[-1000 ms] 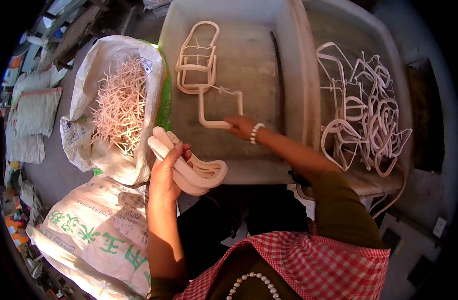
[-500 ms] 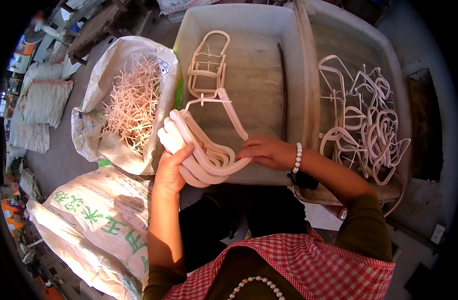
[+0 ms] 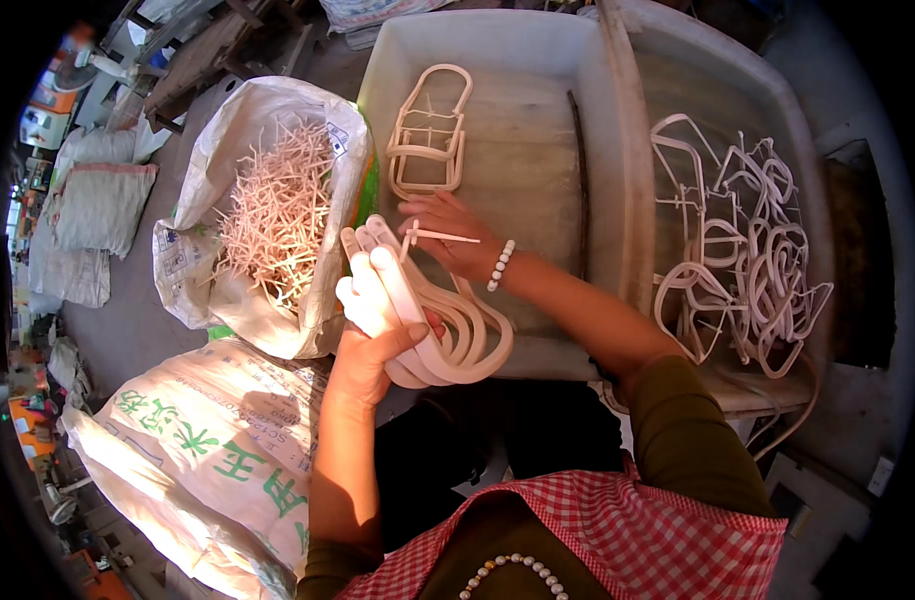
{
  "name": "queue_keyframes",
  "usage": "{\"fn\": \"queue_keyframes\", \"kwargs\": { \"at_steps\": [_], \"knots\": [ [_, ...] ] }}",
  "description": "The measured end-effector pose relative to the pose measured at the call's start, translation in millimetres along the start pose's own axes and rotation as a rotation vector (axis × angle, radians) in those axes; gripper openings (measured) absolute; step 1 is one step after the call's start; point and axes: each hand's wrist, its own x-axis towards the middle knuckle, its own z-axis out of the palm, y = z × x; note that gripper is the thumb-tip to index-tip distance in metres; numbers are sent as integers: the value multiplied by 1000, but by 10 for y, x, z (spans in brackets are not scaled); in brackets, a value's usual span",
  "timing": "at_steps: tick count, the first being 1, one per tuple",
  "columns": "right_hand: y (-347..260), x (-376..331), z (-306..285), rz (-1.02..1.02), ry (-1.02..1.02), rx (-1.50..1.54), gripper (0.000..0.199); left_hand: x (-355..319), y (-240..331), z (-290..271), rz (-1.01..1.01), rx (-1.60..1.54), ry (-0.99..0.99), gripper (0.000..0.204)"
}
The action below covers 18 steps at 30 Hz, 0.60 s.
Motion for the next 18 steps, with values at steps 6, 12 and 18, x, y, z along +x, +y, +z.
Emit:
{"fn": "queue_keyframes", "kwargs": {
  "at_steps": [6, 12, 18],
  "knots": [
    [83, 223, -103, 855, 652, 1353, 22, -118, -96, -99, 7, 382, -67, 29],
    [366, 422, -602, 869, 591, 1772, 21, -154, -15, -43, -19, 881, -253, 35],
    [-41, 1644, -634, 295, 571, 851, 36, -167, -27, 59, -80, 621, -21, 38]
  ]
}}
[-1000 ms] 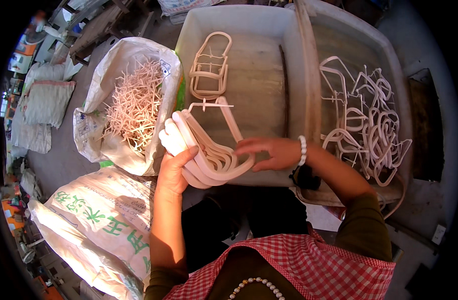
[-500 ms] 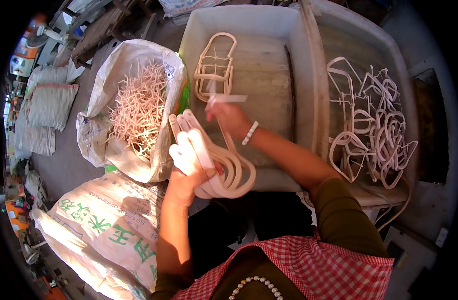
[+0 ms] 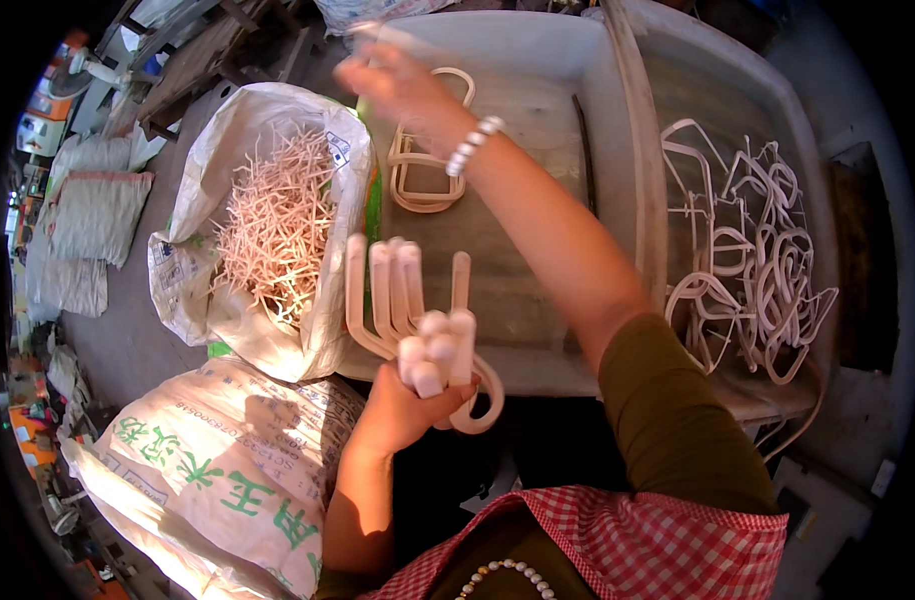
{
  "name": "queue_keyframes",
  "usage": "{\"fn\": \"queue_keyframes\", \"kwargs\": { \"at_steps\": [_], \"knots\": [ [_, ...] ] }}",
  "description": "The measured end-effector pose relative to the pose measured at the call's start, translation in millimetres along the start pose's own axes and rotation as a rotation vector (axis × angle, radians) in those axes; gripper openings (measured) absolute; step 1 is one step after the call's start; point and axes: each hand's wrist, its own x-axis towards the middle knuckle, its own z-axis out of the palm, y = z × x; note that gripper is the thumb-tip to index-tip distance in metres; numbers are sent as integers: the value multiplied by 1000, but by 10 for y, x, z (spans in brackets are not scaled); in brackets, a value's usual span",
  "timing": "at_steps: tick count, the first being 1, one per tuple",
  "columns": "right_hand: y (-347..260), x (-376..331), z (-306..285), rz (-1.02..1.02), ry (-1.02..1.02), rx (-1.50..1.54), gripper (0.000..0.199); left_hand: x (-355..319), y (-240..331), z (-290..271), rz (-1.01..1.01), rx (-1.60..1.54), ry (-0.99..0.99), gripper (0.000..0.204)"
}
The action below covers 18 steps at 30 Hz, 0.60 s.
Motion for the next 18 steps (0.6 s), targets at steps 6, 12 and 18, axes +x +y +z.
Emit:
{"fn": "queue_keyframes", "kwargs": {
  "at_steps": [6, 12, 18],
  "knots": [
    [825, -159, -348, 253, 72, -112, 30, 100, -33, -82, 93, -737, 69, 31],
    [637, -1211, -520, 333, -108, -83, 26, 117, -63, -66, 101, -824, 122, 28],
    [-209, -1758, -487, 461, -396, 133, 34, 77, -13, 45, 158, -512, 199, 26]
  ]
}}
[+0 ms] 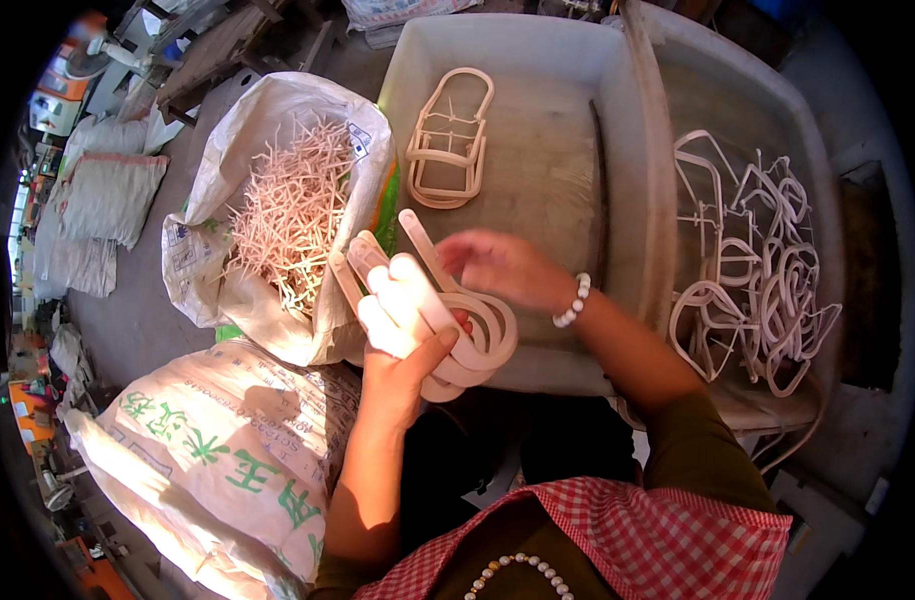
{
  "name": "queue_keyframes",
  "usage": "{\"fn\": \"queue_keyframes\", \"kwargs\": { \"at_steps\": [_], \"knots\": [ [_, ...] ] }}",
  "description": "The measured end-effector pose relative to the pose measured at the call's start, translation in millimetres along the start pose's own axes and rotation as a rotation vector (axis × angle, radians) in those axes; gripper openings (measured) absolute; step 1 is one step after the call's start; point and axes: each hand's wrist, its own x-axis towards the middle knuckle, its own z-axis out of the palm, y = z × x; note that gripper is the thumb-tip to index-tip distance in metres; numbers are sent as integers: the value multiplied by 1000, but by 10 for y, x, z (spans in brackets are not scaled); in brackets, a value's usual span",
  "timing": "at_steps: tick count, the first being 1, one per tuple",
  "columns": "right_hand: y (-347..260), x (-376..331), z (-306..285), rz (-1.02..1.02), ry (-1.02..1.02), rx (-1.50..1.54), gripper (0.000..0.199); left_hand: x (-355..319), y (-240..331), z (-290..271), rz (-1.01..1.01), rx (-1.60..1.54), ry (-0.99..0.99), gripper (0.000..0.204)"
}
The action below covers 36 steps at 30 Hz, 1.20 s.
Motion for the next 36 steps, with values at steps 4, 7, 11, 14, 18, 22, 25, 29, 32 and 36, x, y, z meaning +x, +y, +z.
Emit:
{"fn": "queue_keyframes", "kwargs": {
  "at_steps": [4, 7, 11, 14, 18, 22, 25, 29, 32, 36],
  "knots": [
    [-61, -176, 177, 178, -323, -135, 45, 56, -32, 105, -11, 328, -83, 36],
    [-129, -203, 389, 320, -376, 49, 51, -28, -30, 92, 68, 270, -140, 46],
    [-236, -309, 592, 387, -262, 303, 49, -154, 63, 112, -82, 0, -252, 49],
    [-353, -372, 778, 345, -205, 285, 48, -326, 196, 94, -147, -31, -264, 48],
    [-502, -509, 1035, 168, -113, 64, 39, -526, 221, 55, -29, 141, -218, 47],
    [-588, -535, 1087, -209, -177, -617, 39, -615, 18, -254, 234, 330, -123, 49],
    [-598, -638, 1153, -447, -215, -1063, 25, -870, 231, -412, 215, 4, 39, 39],
    [-516, -651, 1122, -1098, -310, -1588, 21, -1189, 564, -405, 417, -576, 58, 55],
    [-496, -605, 1115, -1323, -443, -1654, 21, -1439, 787, -297, 517, -779, -161, 62],
    [-423, -647, 1259, -1473, -400, -1657, 25, -1754, 749, -207, 561, -642, -159, 60]
  ]
}}
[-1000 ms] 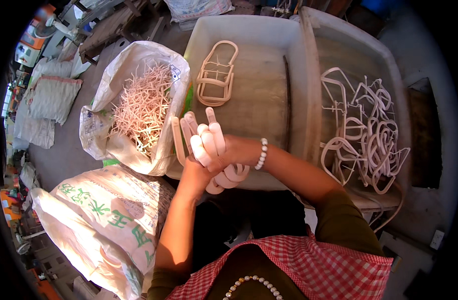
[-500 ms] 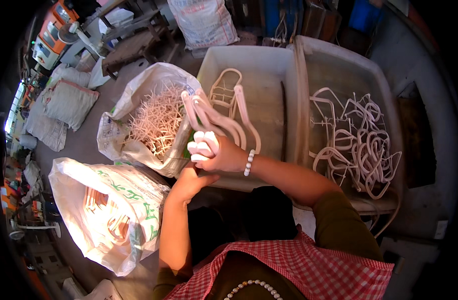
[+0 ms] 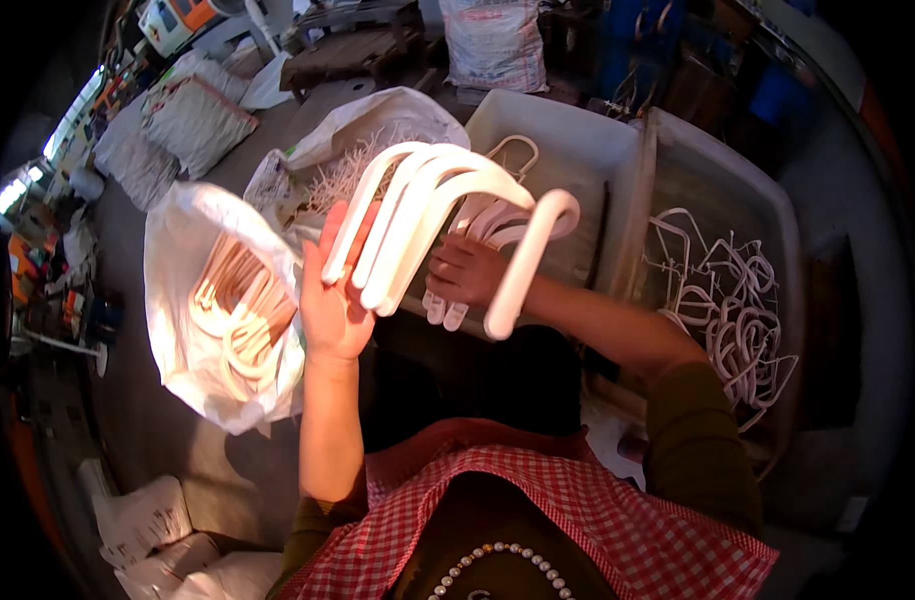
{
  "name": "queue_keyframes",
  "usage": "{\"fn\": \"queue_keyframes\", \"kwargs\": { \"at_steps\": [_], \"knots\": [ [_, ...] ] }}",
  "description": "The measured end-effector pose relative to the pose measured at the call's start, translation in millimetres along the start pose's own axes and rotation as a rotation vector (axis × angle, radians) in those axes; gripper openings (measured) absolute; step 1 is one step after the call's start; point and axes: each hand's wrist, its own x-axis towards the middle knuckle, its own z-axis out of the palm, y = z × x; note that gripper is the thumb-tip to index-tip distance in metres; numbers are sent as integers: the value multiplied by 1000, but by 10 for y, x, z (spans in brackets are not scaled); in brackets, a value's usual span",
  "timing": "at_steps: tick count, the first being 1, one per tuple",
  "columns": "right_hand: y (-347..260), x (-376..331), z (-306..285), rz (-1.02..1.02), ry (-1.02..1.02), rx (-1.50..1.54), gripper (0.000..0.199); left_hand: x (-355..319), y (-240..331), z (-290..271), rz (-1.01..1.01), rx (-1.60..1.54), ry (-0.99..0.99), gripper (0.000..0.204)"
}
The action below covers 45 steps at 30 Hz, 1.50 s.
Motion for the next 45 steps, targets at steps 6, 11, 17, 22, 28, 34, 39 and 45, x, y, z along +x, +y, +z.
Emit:
{"fn": "queue_keyframes", "kwargs": {
  "at_steps": [6, 11, 17, 22, 28, 34, 39, 45],
  "knots": [
    [-134, 26, 59, 111, -6, 150, 36, -309, 99, 147, -62, -18, -60, 53],
    [-235, 291, -155, 186, 36, 177, 32, -479, 182, 203, -24, -8, -84, 56],
    [-236, 428, -225, 76, 50, 104, 33, -607, 304, 271, 8, 77, -126, 56],
    [-303, 625, -334, 49, 16, 65, 22, -612, 347, 213, 136, 147, -57, 62],
    [-398, 666, -176, 205, -149, 328, 32, -547, 161, -202, 220, -16, 88, 93],
    [-408, 964, -448, 816, -124, 1362, 50, -597, 77, -217, 256, 388, 117, 62],
    [-119, 958, -978, 1046, 247, 1939, 52, -615, -39, -211, 359, 799, 215, 58],
    [-263, 909, -1344, 598, 522, 2322, 47, -597, -5, -207, 348, 382, 299, 51]
  ]
}}
